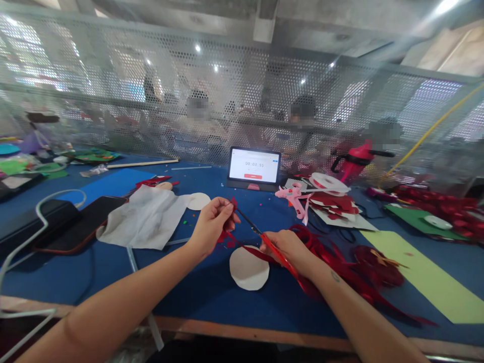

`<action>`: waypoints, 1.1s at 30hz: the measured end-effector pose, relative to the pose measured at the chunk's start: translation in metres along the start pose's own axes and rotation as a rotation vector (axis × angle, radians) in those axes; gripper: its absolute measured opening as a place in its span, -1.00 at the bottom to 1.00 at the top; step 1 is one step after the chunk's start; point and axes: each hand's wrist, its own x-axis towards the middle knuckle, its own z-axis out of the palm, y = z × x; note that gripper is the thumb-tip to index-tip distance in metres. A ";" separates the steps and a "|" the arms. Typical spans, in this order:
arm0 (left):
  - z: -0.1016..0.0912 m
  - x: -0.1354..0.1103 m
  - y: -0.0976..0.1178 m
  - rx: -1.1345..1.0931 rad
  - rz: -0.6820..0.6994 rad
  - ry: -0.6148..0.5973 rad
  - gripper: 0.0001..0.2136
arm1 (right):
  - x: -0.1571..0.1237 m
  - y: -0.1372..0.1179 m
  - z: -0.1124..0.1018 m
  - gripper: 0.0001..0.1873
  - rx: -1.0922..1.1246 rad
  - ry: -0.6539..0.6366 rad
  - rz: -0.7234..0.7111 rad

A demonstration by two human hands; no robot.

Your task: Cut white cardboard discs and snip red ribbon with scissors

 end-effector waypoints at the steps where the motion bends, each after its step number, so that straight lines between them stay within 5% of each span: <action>1: 0.000 0.000 0.000 0.000 0.000 0.002 -0.83 | 0.001 0.001 0.002 -0.76 -0.020 0.001 -0.001; 9: 0.001 0.001 0.000 0.000 0.003 -0.001 -0.81 | 0.005 0.009 0.012 -0.72 -0.184 0.045 0.000; 19: 0.001 0.001 -0.004 -0.025 -0.034 -0.051 -0.91 | -0.001 -0.006 -0.007 -0.47 0.253 0.085 0.081; 33: 0.002 0.002 -0.003 0.004 -0.056 -0.063 -0.91 | -0.005 -0.011 -0.014 -0.63 0.216 0.038 0.068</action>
